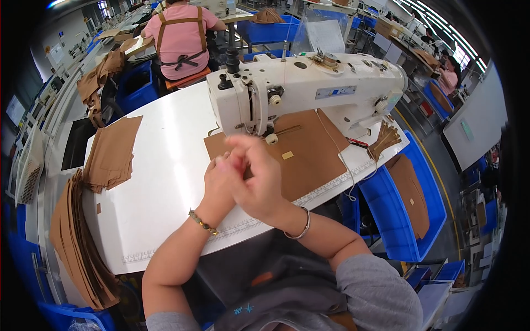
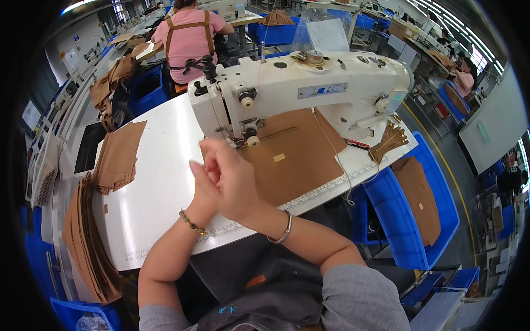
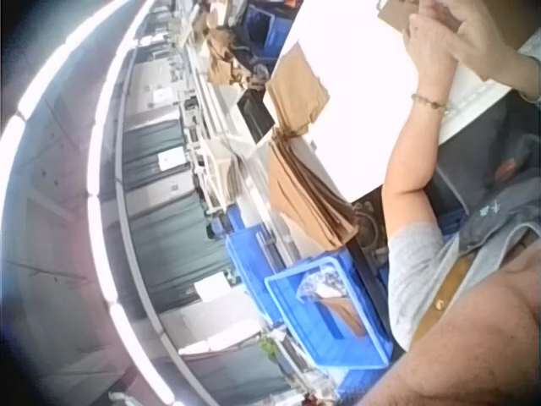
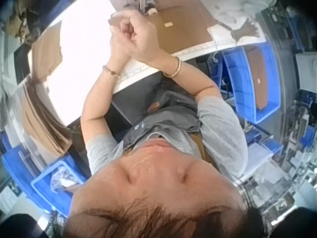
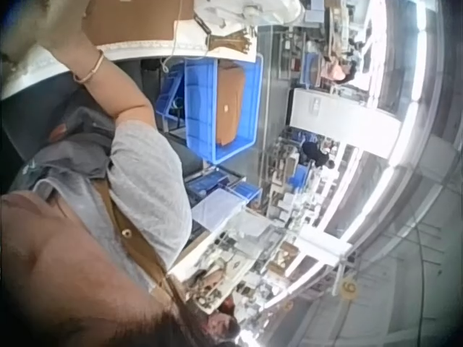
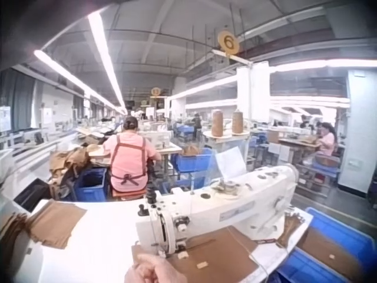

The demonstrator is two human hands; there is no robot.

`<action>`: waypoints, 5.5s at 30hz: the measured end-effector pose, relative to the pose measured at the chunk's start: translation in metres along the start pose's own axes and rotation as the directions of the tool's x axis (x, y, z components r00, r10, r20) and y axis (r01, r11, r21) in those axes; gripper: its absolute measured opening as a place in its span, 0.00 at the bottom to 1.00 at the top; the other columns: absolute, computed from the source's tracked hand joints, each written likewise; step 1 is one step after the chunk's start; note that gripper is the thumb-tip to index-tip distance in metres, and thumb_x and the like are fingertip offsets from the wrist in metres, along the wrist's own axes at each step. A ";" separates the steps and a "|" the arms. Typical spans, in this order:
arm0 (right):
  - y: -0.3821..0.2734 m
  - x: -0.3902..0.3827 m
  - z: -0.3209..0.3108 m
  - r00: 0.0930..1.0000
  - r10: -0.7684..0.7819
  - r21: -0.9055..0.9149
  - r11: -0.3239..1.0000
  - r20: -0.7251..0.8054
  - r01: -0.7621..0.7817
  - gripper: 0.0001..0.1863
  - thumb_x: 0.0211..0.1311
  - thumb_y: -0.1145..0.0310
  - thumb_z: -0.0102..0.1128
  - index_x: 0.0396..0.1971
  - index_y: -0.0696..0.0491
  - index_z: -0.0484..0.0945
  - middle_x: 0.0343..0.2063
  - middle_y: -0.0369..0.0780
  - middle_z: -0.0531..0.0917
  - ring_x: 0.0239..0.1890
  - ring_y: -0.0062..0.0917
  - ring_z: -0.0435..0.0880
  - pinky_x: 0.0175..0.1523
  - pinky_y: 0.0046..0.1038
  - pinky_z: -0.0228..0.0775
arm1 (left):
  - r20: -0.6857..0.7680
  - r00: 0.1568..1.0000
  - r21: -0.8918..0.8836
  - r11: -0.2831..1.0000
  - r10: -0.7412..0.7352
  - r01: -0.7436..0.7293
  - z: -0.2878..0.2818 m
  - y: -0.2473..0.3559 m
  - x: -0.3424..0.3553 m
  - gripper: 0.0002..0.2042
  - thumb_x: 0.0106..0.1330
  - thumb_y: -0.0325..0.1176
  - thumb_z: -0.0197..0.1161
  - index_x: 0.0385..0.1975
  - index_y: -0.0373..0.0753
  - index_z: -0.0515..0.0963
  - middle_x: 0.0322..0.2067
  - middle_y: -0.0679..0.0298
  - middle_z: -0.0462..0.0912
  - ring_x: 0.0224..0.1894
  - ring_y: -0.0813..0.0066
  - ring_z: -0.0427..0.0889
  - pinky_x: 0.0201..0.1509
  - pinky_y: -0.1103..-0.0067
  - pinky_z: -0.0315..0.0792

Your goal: Sewing a zipper and leather panels together using an industrial sewing machine.

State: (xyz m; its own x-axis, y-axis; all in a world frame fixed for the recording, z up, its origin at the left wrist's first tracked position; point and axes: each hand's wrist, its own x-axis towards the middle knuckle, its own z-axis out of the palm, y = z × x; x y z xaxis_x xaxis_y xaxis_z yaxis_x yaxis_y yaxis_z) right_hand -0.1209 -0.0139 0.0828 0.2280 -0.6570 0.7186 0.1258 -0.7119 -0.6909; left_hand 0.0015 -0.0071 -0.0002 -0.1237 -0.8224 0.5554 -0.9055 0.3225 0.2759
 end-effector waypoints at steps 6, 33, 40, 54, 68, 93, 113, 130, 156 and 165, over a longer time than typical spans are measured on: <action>-0.004 0.000 -0.025 0.980 -0.186 -0.147 0.970 0.065 0.194 0.15 0.60 0.72 0.73 0.44 0.59 0.81 0.40 0.42 0.79 0.31 0.22 0.76 0.36 0.23 0.70 | -0.049 0.995 0.106 0.991 0.088 -0.083 -0.004 0.003 0.000 0.15 0.65 0.44 0.66 0.47 0.46 0.81 0.44 0.63 0.84 0.52 0.60 0.83 0.55 0.63 0.76; 0.070 -0.029 -0.322 0.952 0.305 -0.988 0.151 0.022 -0.025 0.09 0.70 0.71 0.59 0.45 0.55 0.85 0.39 0.47 0.87 0.42 0.48 0.86 0.46 0.44 0.77 | 0.328 0.927 0.135 0.980 -0.183 0.146 -0.077 0.067 -0.078 0.36 0.51 0.57 0.77 0.60 0.45 0.84 0.65 0.54 0.78 0.70 0.48 0.74 0.73 0.57 0.67; 0.037 -0.025 -0.227 0.886 0.333 -0.715 0.699 0.321 -0.003 0.13 0.75 0.68 0.56 0.55 0.55 0.77 0.41 0.45 0.82 0.43 0.41 0.85 0.45 0.39 0.77 | 0.282 0.942 0.096 0.982 -0.181 0.160 -0.060 0.076 -0.086 0.38 0.53 0.60 0.75 0.64 0.50 0.81 0.67 0.58 0.76 0.73 0.52 0.71 0.75 0.52 0.62; 0.075 -0.009 -0.111 0.677 0.015 -0.499 0.688 0.736 0.527 0.07 0.62 0.68 0.61 0.38 0.51 0.75 0.34 0.37 0.80 0.35 0.31 0.86 0.36 0.35 0.80 | 0.261 0.950 0.104 0.983 -0.172 0.150 -0.060 0.078 -0.092 0.37 0.52 0.61 0.74 0.62 0.52 0.82 0.67 0.59 0.77 0.71 0.53 0.73 0.73 0.51 0.64; 0.090 0.002 -0.134 0.755 0.165 -0.628 0.680 0.635 0.380 0.11 0.61 0.71 0.64 0.44 0.50 0.79 0.37 0.39 0.84 0.35 0.35 0.87 0.35 0.39 0.78 | 0.164 0.983 0.160 0.985 -0.089 0.062 -0.050 0.088 -0.120 0.33 0.56 0.62 0.71 0.62 0.57 0.82 0.64 0.61 0.80 0.68 0.56 0.78 0.71 0.56 0.66; 0.052 -0.016 -0.250 0.954 0.258 -0.880 0.475 0.152 0.012 0.16 0.58 0.66 0.69 0.47 0.49 0.83 0.38 0.41 0.88 0.38 0.40 0.88 0.42 0.40 0.79 | -0.023 1.000 0.351 0.936 -0.015 0.022 -0.036 0.090 -0.118 0.29 0.56 0.58 0.72 0.57 0.54 0.86 0.57 0.62 0.85 0.62 0.59 0.83 0.62 0.63 0.76; 0.072 -0.021 -0.232 0.703 0.516 -0.627 0.768 0.490 -0.128 0.37 0.38 0.50 0.84 0.43 0.53 0.74 0.40 0.40 0.77 0.41 0.37 0.79 0.46 0.37 0.73 | 0.085 0.956 0.356 0.905 -0.280 0.234 -0.050 0.108 -0.052 0.30 0.53 0.49 0.79 0.56 0.41 0.84 0.60 0.60 0.83 0.64 0.55 0.79 0.70 0.57 0.67; 0.057 -0.006 -0.230 0.478 0.708 -0.469 0.705 0.520 -0.532 0.14 0.50 0.69 0.76 0.36 0.55 0.82 0.27 0.41 0.80 0.30 0.34 0.81 0.36 0.33 0.71 | 0.217 0.931 0.065 0.956 -0.294 0.286 0.000 0.111 -0.015 0.46 0.45 0.55 0.81 0.68 0.45 0.75 0.67 0.64 0.76 0.75 0.52 0.65 0.76 0.42 0.53; 0.026 -0.032 -0.206 0.473 0.396 -0.391 0.913 0.788 -0.112 0.06 0.67 0.68 0.61 0.38 0.52 0.83 0.33 0.41 0.81 0.33 0.37 0.83 0.39 0.34 0.75 | -0.150 0.924 0.150 0.932 0.353 -0.331 -0.014 0.111 -0.035 0.10 0.42 0.34 0.65 0.27 0.48 0.84 0.20 0.76 0.68 0.25 0.77 0.68 0.46 0.73 0.64; 0.032 -0.037 -0.208 0.024 0.678 -0.141 0.187 0.735 -0.972 0.09 0.72 0.69 0.53 0.33 0.56 0.77 0.22 0.26 0.70 0.24 0.10 0.66 0.29 0.17 0.56 | -0.166 0.929 0.107 0.942 0.332 -0.318 -0.013 0.108 -0.037 0.09 0.44 0.35 0.64 0.28 0.48 0.84 0.20 0.75 0.69 0.26 0.77 0.70 0.47 0.73 0.67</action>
State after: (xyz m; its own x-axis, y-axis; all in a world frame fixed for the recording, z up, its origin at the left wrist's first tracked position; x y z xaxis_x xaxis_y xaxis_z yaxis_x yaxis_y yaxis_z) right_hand -0.3263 -0.0644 0.0507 0.8002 -0.3157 -0.5099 -0.3347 0.4704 -0.8165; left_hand -0.0864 0.0640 0.0197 -0.3481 -0.5789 0.7374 -0.8572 0.5150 -0.0003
